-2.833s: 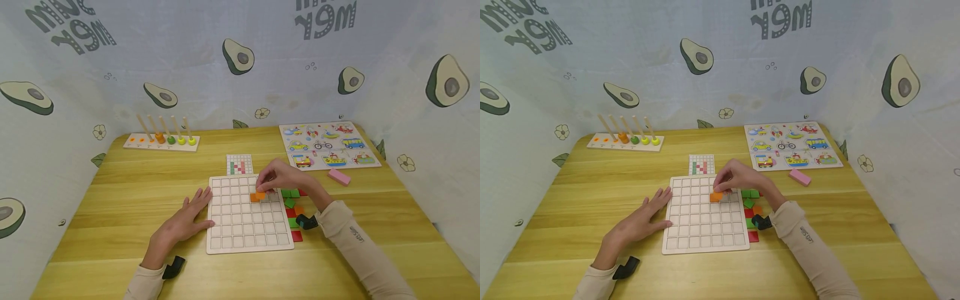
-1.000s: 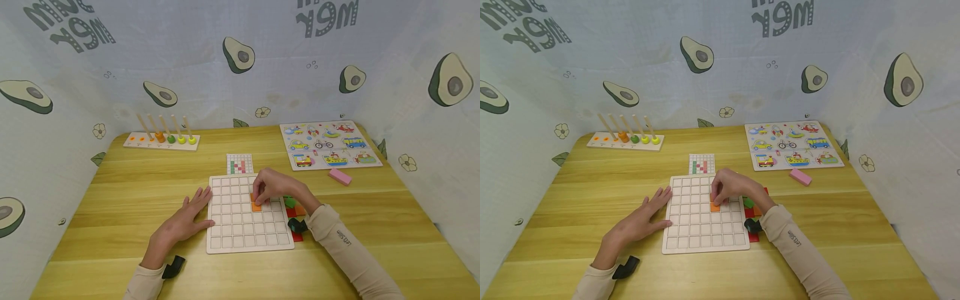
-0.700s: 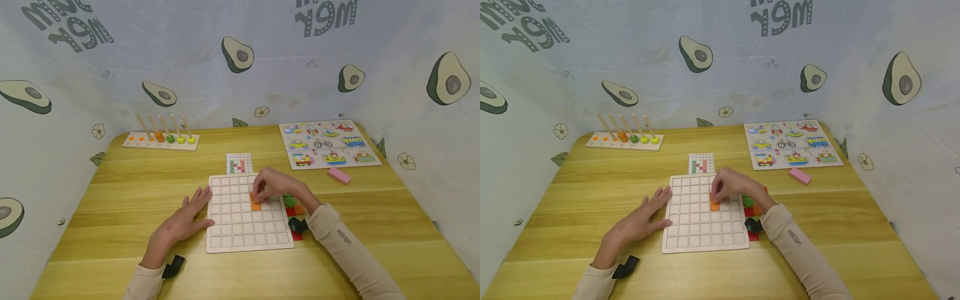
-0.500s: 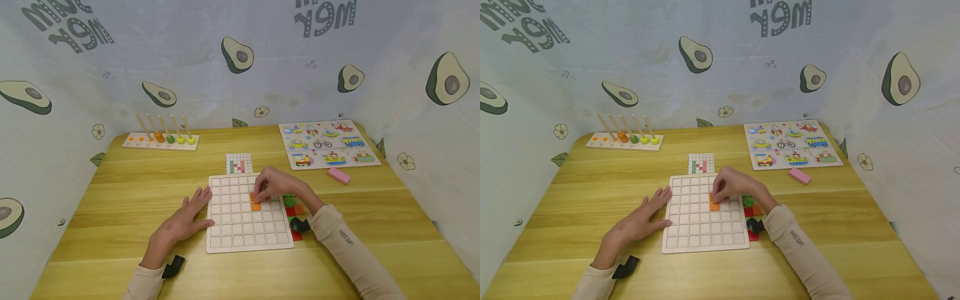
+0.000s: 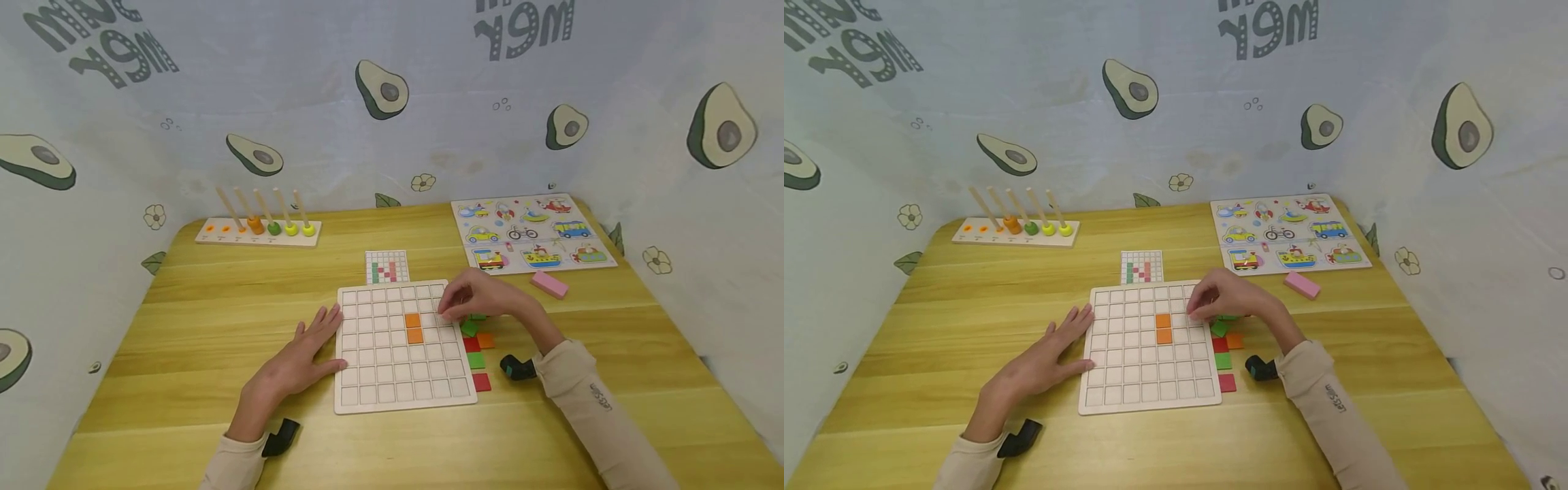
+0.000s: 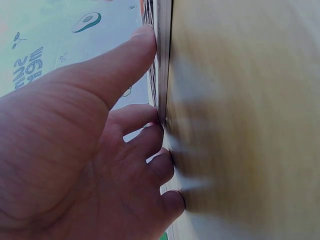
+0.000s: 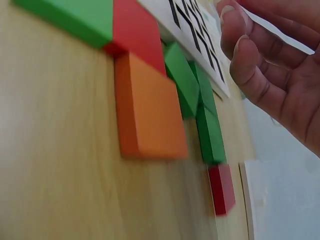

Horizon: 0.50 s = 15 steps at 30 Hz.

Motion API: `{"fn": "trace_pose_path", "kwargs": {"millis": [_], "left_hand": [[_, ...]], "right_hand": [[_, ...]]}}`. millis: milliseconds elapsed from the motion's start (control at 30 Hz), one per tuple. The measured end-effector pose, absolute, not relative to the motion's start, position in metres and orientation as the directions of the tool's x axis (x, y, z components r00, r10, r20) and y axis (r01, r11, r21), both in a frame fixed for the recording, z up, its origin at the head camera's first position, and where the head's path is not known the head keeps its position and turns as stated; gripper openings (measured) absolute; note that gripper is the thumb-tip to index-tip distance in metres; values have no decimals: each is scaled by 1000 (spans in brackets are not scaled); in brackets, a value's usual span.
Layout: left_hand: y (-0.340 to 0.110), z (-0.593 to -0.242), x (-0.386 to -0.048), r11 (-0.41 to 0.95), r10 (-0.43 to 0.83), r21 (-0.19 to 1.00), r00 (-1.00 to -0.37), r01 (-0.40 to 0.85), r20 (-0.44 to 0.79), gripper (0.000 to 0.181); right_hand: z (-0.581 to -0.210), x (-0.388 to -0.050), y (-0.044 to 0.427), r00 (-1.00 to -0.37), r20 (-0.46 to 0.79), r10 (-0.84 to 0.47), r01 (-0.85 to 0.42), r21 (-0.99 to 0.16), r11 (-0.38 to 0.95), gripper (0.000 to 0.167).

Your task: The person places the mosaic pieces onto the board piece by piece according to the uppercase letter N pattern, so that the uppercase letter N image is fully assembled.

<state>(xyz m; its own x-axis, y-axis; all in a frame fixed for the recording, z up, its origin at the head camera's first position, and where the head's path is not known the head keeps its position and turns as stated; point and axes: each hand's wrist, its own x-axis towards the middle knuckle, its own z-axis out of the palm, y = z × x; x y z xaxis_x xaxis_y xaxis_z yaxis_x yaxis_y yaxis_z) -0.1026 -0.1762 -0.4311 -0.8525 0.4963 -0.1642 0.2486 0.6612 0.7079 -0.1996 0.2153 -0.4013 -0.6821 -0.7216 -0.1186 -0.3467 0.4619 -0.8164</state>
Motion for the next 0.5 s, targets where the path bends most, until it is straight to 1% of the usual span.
{"fn": "trace_pose_path", "kwargs": {"millis": [233,500], "left_hand": [[-176,-430,-102,657,493,715,-854,239,-168,87],[-176,-429,-102,655,493,718,-853,234,-172,87]], "right_hand": [[-399,-190,245,-694,-152,-703,-298,-829,473,12],[-406,-177,269,-734,-171,-658,-247,-834,493,15]]}}
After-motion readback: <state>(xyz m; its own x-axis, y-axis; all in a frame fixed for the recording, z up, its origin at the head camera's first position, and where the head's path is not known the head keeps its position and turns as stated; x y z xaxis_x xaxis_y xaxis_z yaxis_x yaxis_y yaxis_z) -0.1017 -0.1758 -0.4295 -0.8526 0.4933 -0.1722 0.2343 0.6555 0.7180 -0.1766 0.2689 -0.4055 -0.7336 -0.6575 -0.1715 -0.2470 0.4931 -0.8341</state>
